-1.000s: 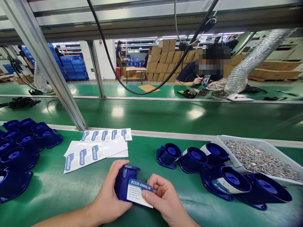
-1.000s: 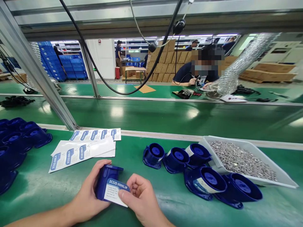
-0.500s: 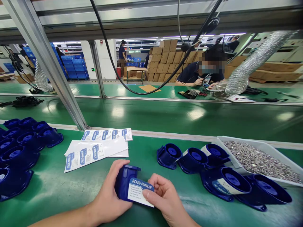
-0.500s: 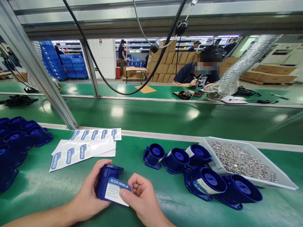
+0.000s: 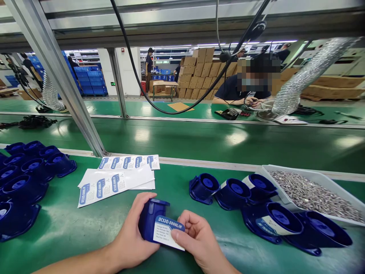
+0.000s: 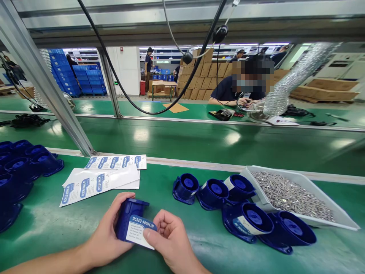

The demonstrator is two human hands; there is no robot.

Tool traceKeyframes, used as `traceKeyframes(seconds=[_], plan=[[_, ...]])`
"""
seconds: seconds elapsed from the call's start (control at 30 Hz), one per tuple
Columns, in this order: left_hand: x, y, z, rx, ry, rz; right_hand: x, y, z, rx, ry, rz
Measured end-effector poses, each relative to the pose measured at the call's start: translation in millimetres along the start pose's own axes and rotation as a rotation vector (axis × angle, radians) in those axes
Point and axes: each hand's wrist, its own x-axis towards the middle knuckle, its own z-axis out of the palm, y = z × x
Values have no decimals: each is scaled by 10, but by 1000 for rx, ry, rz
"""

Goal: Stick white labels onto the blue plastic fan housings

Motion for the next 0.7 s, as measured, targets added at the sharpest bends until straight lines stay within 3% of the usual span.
traceKeyframes(seconds=[0.7], plan=[[-2, 3, 3, -15, -3, -20, -5, 4, -2, 2, 4, -12]])
